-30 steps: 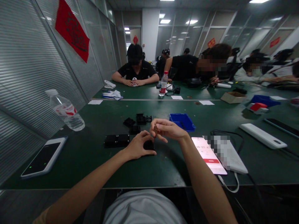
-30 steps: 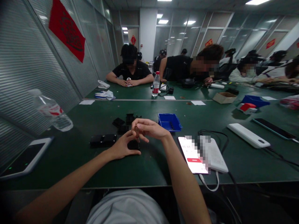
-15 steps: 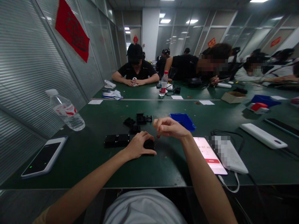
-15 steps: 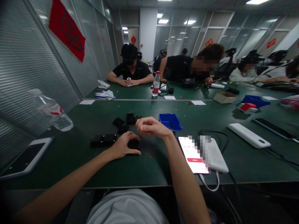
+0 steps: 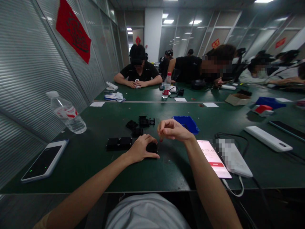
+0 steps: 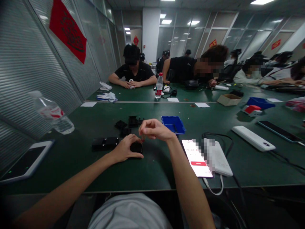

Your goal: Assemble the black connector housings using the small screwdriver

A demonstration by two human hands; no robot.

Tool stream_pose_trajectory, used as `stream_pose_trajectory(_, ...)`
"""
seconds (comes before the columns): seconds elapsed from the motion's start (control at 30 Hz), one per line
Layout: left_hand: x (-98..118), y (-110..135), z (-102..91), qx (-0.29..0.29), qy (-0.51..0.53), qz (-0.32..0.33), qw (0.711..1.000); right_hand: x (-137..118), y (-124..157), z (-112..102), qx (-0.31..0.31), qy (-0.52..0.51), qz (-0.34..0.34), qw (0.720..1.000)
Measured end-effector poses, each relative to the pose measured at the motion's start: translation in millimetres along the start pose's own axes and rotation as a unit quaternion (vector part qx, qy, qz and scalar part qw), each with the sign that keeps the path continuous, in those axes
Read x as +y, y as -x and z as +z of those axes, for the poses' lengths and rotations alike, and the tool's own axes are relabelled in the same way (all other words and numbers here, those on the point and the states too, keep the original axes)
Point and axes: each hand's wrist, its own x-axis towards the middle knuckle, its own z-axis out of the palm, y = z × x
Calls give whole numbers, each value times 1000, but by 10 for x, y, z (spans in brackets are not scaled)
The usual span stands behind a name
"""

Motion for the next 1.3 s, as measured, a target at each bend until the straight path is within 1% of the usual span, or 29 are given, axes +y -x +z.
stream_pose_trajectory(0.1,-12,5,5,0,2,3,1000,-13,14,0,1,2,18,1000)
stream_pose_trajectory(0.23,-7,6,-4,-3,5,-4,1000,-31,26,15,-33,-9,31,999)
stream_pose_trajectory(0.3,5,7,-11,-1,2,-5,1000,-38,26,34,-40,-20,35,998)
stream_pose_trajectory(0.43,32,18,-15,7,4,3,1000,-33,6,91,-29,-38,33,998)
stream_pose_trajectory(0.6,46,38,2,39,18,31,999,-5,-25,129,-22,-12,19,999)
stream_pose_trajectory(0.73,37,40,25,51,27,45,997,-1,-15,105,-26,4,12,1000)
stream_pose_trajectory(0.87,27,33,44,54,29,45,997,15,0,61,-12,25,-5,1000)
stream_pose_trajectory(1.03,40,32,33,63,40,57,996,27,4,28,-13,37,4,999)
stream_pose_trajectory(1.3,122,35,14,44,45,61,996,-28,23,41,-32,-27,36,999)
